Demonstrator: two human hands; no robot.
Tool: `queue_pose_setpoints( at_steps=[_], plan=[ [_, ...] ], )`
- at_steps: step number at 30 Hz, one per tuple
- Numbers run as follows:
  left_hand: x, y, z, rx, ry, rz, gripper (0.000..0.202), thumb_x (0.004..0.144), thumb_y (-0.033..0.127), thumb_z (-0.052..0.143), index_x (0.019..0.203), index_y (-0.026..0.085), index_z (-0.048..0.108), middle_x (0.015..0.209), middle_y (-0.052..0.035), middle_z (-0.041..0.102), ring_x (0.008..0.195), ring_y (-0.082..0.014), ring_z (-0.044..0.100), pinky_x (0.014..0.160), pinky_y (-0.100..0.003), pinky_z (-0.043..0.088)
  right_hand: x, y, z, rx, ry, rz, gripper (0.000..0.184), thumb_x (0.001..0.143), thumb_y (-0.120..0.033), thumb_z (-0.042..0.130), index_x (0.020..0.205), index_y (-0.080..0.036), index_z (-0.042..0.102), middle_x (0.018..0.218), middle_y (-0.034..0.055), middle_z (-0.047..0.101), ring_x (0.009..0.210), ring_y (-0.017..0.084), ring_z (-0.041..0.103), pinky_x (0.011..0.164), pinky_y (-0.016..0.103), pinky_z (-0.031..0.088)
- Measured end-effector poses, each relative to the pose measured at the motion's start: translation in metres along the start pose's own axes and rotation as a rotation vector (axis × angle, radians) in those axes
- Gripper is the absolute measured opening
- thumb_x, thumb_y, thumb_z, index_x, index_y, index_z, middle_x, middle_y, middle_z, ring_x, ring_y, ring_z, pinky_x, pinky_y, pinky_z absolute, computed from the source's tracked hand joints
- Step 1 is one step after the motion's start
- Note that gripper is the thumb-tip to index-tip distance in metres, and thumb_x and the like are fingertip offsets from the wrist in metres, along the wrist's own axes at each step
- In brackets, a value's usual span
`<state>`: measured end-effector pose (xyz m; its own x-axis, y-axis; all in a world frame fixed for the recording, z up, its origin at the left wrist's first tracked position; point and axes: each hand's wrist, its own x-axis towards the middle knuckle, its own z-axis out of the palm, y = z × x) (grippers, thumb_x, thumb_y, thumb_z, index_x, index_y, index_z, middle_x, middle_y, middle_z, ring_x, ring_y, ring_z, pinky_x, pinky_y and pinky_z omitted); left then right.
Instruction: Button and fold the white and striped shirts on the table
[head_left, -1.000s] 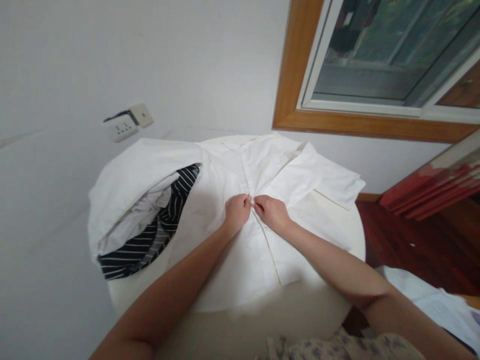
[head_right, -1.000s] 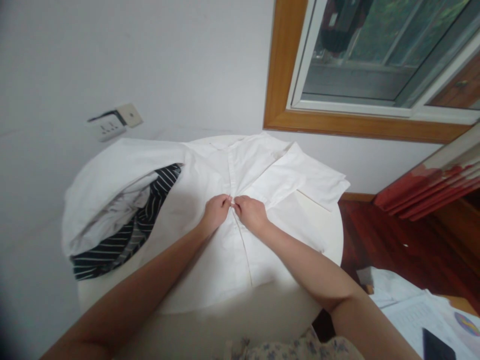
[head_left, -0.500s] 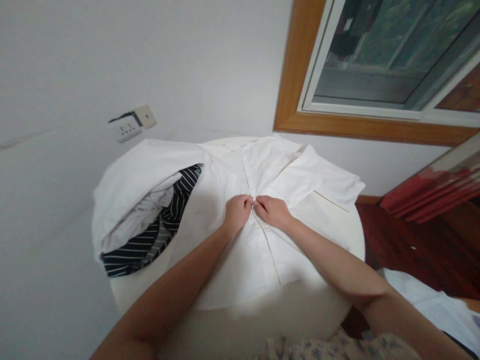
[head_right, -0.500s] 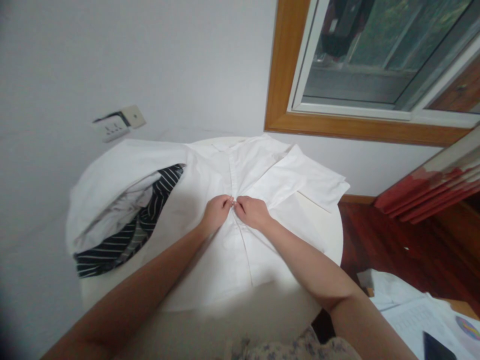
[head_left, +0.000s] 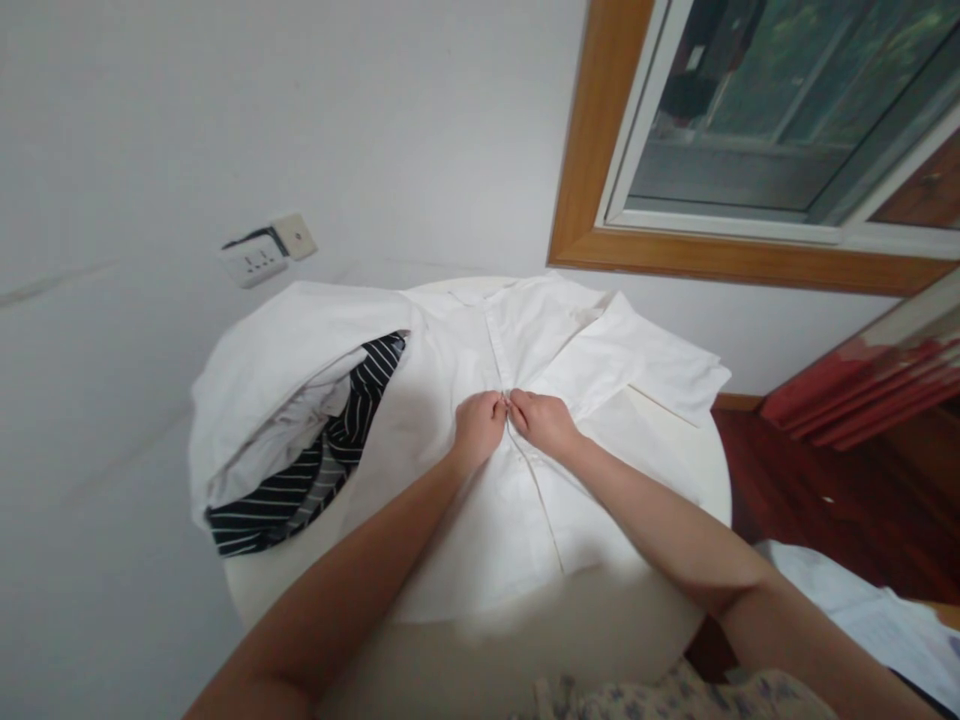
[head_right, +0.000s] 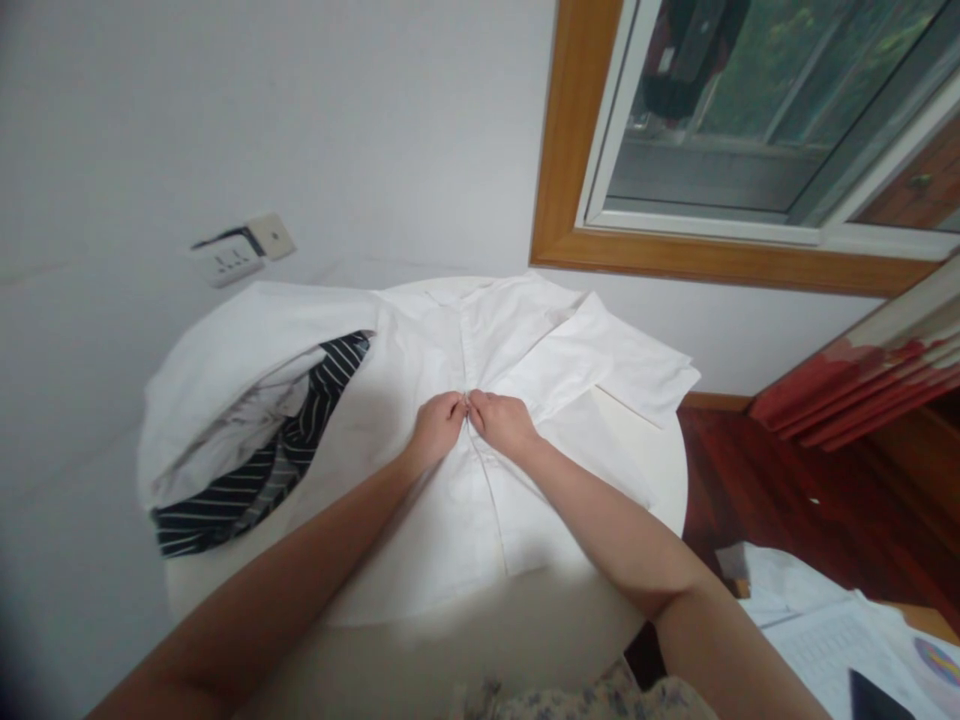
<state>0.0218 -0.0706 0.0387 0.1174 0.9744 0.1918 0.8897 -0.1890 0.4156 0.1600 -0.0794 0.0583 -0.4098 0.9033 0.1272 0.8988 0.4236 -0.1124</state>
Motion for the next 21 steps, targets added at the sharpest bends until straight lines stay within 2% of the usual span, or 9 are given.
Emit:
queue_pose_setpoints(
  at_steps=[4, 11, 17, 21],
  plan=[
    [-0.002, 0.002, -0.002, 0.026, 0.0, -0.006, 0.026, 0.093, 0.024, 0.038, 0.083, 0.02, 0.062, 0.092, -0.006, 0.069, 0.091, -0.0196, 0.06, 0.078, -0.03, 0.039, 0.002, 0.006, 0.004, 0.056, 0.057, -0.009, 0.031, 0.099, -0.034, 0.03, 0.099, -0.021, 0.058, 0.093, 0.0036, 0.069, 0.083, 0.016, 0.063, 0.064, 0.025, 0.034],
    [-0.006, 0.005, -0.006, 0.063, 0.023, 0.061, 0.028, 0.096, 0.029, 0.037, 0.082, 0.019, 0.059, 0.089, -0.0075, 0.066, 0.09, -0.0198, 0.058, 0.079, -0.03, 0.038, 0.006, 0.01, 0.011, 0.24, 0.094, 0.139, 0.035, 0.099, -0.036, 0.031, 0.092, -0.021, 0.062, 0.08, 0.0017, 0.068, 0.073, 0.015, 0.059, 0.062, 0.023, 0.032],
    [-0.006, 0.002, -0.001, -0.03, 0.056, 0.094, 0.023, 0.095, 0.028, 0.04, 0.086, 0.02, 0.059, 0.091, -0.0057, 0.065, 0.091, -0.018, 0.057, 0.082, -0.029, 0.039, 0.008, 0.019, 0.005, 0.456, -0.006, 0.082, 0.052, 0.101, -0.043, 0.022, 0.075, -0.019, 0.061, 0.059, -0.0012, 0.06, 0.062, 0.012, 0.056, 0.062, 0.02, 0.035],
    [-0.008, 0.0, -0.002, -0.017, 0.048, 0.101, 0.02, 0.094, 0.028, 0.042, 0.085, 0.02, 0.058, 0.089, -0.0052, 0.064, 0.09, -0.0183, 0.057, 0.08, -0.029, 0.039, 0.007, 0.019, 0.002, 0.417, -0.02, 0.064, 0.051, 0.101, -0.043, 0.024, 0.073, -0.019, 0.06, 0.06, -0.0012, 0.061, 0.063, 0.012, 0.056, 0.063, 0.02, 0.035]
  ],
)
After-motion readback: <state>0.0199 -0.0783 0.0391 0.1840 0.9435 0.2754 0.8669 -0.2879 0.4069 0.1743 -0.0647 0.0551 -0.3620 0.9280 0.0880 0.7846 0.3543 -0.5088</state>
